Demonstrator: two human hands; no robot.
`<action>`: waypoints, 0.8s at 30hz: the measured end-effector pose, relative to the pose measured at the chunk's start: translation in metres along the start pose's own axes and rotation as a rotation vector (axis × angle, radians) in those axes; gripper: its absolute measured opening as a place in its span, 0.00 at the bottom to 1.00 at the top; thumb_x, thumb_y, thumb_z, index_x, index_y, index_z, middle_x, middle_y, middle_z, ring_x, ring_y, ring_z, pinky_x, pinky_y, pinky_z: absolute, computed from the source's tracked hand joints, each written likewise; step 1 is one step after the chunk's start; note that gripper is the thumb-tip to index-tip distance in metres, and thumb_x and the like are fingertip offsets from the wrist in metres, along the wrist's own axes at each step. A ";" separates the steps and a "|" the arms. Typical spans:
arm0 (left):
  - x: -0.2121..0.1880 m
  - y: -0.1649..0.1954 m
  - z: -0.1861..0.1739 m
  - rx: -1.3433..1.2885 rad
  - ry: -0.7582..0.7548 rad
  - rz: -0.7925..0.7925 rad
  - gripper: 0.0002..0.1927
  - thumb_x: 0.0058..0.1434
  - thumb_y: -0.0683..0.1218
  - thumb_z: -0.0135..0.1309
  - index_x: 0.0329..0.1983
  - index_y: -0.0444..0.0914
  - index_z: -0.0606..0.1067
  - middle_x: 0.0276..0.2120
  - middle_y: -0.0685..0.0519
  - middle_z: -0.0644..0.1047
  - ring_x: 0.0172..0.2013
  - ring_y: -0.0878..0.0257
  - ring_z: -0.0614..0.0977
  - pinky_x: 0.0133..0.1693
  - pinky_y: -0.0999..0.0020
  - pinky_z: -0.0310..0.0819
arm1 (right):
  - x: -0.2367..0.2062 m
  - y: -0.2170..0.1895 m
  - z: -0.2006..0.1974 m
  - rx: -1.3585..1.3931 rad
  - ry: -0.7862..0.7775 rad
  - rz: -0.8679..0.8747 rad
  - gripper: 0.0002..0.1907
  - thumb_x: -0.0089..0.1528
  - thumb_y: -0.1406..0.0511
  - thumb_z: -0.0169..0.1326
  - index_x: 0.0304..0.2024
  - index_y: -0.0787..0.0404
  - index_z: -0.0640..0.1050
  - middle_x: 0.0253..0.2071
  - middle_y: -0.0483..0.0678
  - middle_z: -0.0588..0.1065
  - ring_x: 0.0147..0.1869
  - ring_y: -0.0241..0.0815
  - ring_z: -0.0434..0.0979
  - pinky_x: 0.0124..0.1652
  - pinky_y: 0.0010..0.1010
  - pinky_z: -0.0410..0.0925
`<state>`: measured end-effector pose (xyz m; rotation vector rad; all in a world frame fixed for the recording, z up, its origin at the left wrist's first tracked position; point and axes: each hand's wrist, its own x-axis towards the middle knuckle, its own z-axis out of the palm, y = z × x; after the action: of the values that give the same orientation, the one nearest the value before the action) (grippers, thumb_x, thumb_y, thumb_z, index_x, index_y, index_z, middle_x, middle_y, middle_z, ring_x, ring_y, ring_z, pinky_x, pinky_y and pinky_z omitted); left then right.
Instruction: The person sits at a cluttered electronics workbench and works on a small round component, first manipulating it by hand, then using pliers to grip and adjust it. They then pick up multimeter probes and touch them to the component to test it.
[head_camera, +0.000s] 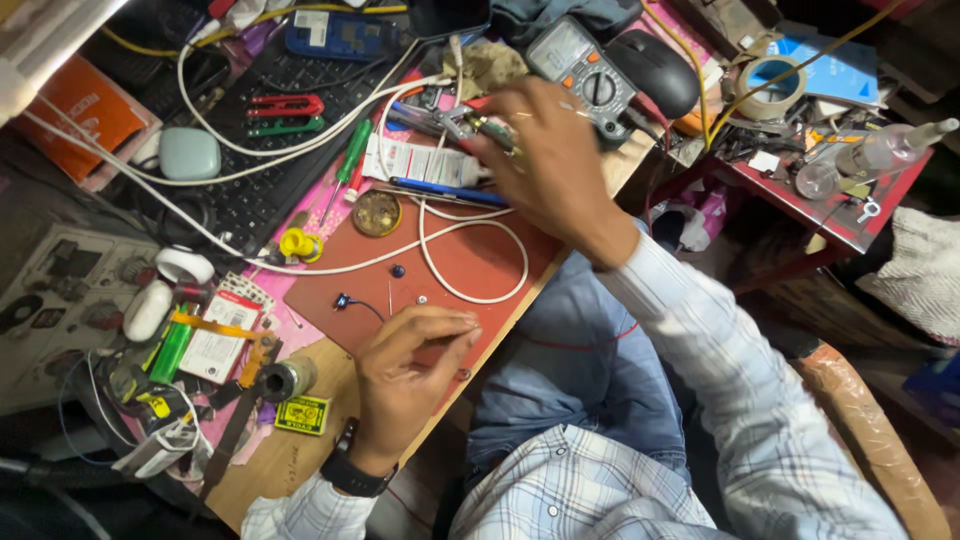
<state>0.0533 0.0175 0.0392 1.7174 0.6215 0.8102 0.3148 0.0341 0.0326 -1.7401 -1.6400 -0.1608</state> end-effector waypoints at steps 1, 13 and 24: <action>-0.001 -0.002 0.001 -0.106 -0.003 -0.102 0.07 0.59 0.32 0.61 0.40 0.32 0.80 0.40 0.51 0.82 0.41 0.65 0.86 0.43 0.73 0.84 | -0.010 0.001 -0.009 0.079 0.028 0.032 0.13 0.68 0.64 0.63 0.52 0.63 0.76 0.52 0.56 0.74 0.56 0.56 0.75 0.53 0.47 0.68; -0.002 -0.001 -0.003 -0.264 -0.150 -0.130 0.07 0.63 0.34 0.61 0.44 0.33 0.80 0.43 0.52 0.82 0.44 0.67 0.85 0.45 0.76 0.83 | -0.105 0.026 -0.057 0.381 0.164 0.382 0.05 0.75 0.75 0.59 0.50 0.70 0.75 0.43 0.46 0.77 0.42 0.29 0.75 0.44 0.19 0.68; 0.012 -0.003 -0.008 0.144 0.001 -0.017 0.09 0.61 0.35 0.60 0.44 0.36 0.82 0.40 0.51 0.83 0.42 0.62 0.86 0.44 0.70 0.80 | -0.075 0.048 -0.061 0.069 0.236 0.231 0.06 0.71 0.77 0.60 0.49 0.69 0.76 0.45 0.50 0.75 0.46 0.35 0.76 0.45 0.22 0.68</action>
<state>0.0544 0.0325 0.0408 1.8390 0.7086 0.7700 0.3683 -0.0582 0.0160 -1.7696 -1.2535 -0.1898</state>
